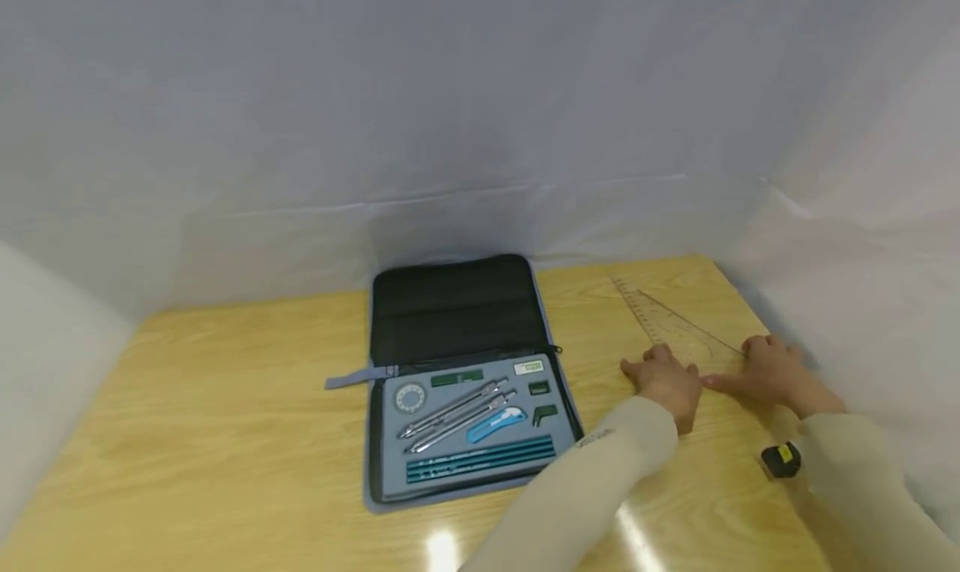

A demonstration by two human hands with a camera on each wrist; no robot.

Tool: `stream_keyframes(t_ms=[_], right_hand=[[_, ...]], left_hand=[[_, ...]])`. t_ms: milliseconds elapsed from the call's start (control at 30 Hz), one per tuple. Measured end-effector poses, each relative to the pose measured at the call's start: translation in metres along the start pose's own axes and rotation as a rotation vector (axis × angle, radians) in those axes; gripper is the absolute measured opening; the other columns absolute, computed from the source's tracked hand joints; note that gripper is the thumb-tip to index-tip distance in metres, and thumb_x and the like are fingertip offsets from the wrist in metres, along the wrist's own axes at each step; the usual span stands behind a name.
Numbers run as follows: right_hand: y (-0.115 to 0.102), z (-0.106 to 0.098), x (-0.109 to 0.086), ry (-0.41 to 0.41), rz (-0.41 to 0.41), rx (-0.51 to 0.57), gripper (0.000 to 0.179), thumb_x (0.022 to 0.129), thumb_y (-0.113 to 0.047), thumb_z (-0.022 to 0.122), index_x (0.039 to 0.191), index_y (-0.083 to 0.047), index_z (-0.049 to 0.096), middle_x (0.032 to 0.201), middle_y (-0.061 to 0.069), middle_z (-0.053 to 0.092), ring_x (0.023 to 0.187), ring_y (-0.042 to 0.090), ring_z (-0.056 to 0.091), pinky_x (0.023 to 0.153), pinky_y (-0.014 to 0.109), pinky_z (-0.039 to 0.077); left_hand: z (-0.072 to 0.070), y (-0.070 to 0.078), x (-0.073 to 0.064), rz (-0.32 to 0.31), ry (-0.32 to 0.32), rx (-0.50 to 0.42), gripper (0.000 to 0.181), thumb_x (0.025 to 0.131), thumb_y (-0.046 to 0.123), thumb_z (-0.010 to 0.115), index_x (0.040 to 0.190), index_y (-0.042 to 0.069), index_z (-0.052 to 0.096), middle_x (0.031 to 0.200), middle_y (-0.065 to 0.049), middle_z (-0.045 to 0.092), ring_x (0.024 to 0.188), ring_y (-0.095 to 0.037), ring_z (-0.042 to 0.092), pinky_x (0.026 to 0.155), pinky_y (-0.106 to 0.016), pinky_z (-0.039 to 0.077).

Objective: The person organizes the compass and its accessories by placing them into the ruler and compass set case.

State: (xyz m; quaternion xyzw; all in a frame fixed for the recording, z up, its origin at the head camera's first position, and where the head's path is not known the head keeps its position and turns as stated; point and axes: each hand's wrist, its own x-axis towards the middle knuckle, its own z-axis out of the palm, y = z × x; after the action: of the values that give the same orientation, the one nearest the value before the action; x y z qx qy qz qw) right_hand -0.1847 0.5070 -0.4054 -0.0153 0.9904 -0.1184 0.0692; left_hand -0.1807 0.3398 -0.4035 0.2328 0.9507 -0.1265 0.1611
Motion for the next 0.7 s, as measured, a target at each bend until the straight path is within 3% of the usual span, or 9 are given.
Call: stream_keyframes(t_ms=[167, 300, 400, 567, 700], right_hand=[[-0.006, 0.0, 0.004, -0.011, 0.011, -0.015, 0.086, 0.075, -0.061, 0.071, 0.1, 0.019, 0.053, 0.092, 0.032, 0.052, 0.084, 0.045, 0.05, 0.07, 0.055, 0.044], [-0.006, 0.0, 0.008, -0.06, 0.044, -0.026, 0.075, 0.074, -0.065, 0.069, 0.083, 0.009, 0.056, 0.084, 0.023, 0.051, 0.077, 0.037, 0.048, 0.066, 0.049, 0.042], [-0.005, 0.0, 0.008, -0.09, 0.069, -0.053, 0.07, 0.074, -0.068, 0.066, 0.071, -0.001, 0.047, 0.079, 0.019, 0.047, 0.075, 0.034, 0.043, 0.065, 0.047, 0.039], [-0.005, -0.001, 0.007, -0.11, 0.103, -0.065, 0.078, 0.072, -0.072, 0.064, 0.078, 0.003, 0.043, 0.082, 0.022, 0.044, 0.081, 0.042, 0.042, 0.069, 0.051, 0.037], [-0.007, -0.004, 0.006, -0.124, 0.11, -0.062, 0.091, 0.072, -0.074, 0.062, 0.092, 0.013, 0.044, 0.093, 0.034, 0.045, 0.092, 0.055, 0.041, 0.075, 0.061, 0.037]], left_hand=[[0.002, -0.003, 0.002, 0.003, 0.009, 0.005, 0.079, 0.084, 0.049, 0.064, 0.147, 0.051, 0.017, 0.146, 0.005, 0.033, 0.132, -0.018, 0.027, 0.095, -0.053, 0.04], [0.004, -0.012, 0.005, 0.055, 0.048, 0.005, 0.083, 0.082, 0.049, 0.067, 0.149, 0.044, 0.019, 0.144, 0.007, 0.036, 0.128, -0.015, 0.032, 0.091, -0.045, 0.046], [0.004, -0.025, 0.007, 0.117, 0.089, 0.019, 0.071, 0.082, 0.046, 0.067, 0.145, 0.036, 0.035, 0.136, 0.011, 0.044, 0.119, -0.013, 0.04, 0.082, -0.035, 0.05], [0.0, -0.042, 0.006, 0.186, 0.094, 0.057, 0.043, 0.082, 0.036, 0.07, 0.124, 0.035, 0.059, 0.131, 0.016, 0.049, 0.11, -0.014, 0.045, 0.072, -0.032, 0.051], [-0.003, -0.045, 0.005, 0.191, 0.099, 0.098, 0.042, 0.085, 0.036, 0.068, 0.127, 0.035, 0.058, 0.131, 0.015, 0.048, 0.112, -0.014, 0.044, 0.072, -0.032, 0.052]])
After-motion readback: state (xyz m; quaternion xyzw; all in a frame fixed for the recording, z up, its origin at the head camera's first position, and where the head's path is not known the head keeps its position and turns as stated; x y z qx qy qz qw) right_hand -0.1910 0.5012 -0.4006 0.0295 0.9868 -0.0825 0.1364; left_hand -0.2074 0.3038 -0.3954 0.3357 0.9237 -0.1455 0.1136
